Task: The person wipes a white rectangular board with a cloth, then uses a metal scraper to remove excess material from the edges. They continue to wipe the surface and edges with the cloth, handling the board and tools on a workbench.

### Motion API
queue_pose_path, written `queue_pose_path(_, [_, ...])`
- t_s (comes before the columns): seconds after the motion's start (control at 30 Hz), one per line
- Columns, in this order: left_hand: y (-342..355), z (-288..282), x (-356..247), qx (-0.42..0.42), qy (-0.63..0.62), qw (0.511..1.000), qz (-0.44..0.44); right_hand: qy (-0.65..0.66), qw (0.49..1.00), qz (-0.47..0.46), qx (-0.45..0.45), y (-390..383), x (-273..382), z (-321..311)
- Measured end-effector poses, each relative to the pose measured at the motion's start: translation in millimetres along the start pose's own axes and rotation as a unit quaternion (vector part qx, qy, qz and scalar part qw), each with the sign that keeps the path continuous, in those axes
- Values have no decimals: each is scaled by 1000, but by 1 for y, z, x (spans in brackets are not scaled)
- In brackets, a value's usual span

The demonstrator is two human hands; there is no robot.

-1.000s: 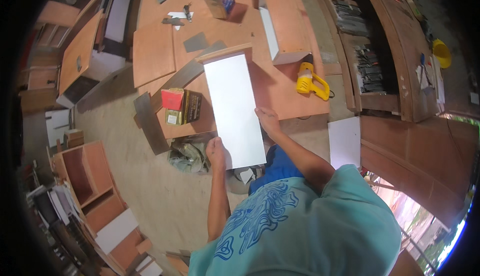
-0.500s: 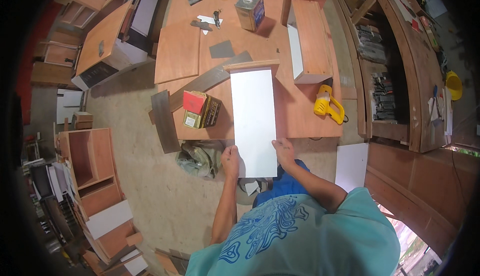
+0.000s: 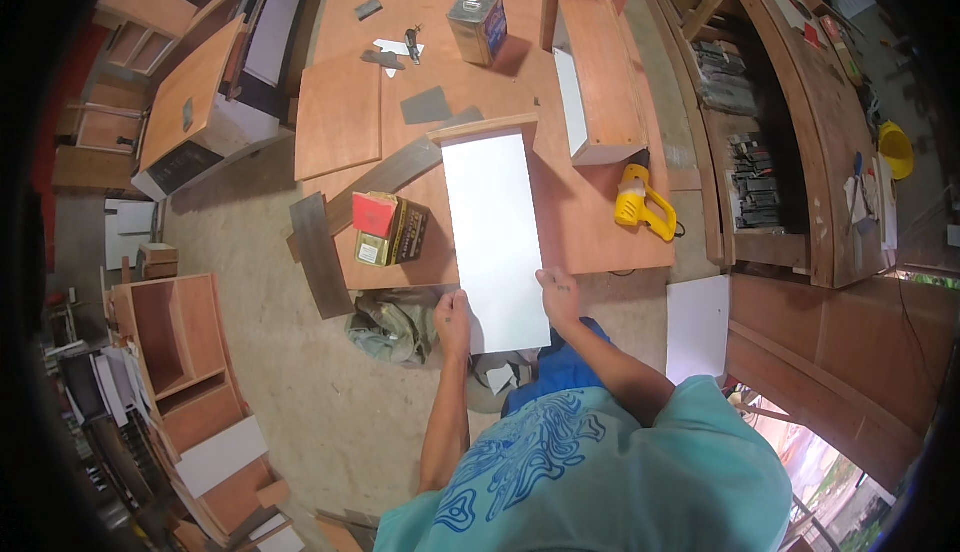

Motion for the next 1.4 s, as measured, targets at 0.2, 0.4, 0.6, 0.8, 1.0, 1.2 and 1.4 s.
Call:
queue_pose_path(0.2, [10, 7, -7, -19, 15, 1000, 17, -73, 997, -12, -5, 15, 8, 1])
queue_pose_path(0.4, [9, 5, -7, -28, 45, 997, 51, -56, 998, -10, -1, 19, -1, 3])
queue_pose_path(0.6, [10, 3, -6, -19, 67, 997, 30, -46, 999, 0, 0, 21, -5, 3])
queue_pose_path(0.8, [10, 4, -12, -31, 79, 994, 67, -31, 999, -20, 4, 20, 1, 2])
queue_pose_path(1.0, [12, 5, -10, -21, 70, 995, 67, -42, 999, 10, 6, 22, -7, 3])
queue_pose_path(1.2, [15, 3, -9, -10, 93, 994, 51, -63, 998, -17, -2, 26, -11, 6])
queue_pose_path(1.4, [17, 3, -7, -3, 104, 993, 46, -52, 999, -8, -1, 24, -8, 6])
Point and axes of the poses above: each hand's wrist, its own y-axis towards the middle knuckle, its own z-axis out of the palm, x = y × z, the point moved 4 cm from there along y, towards the middle knuckle, and after that the axes turned 1 degree about y, right-handed, at the moved point
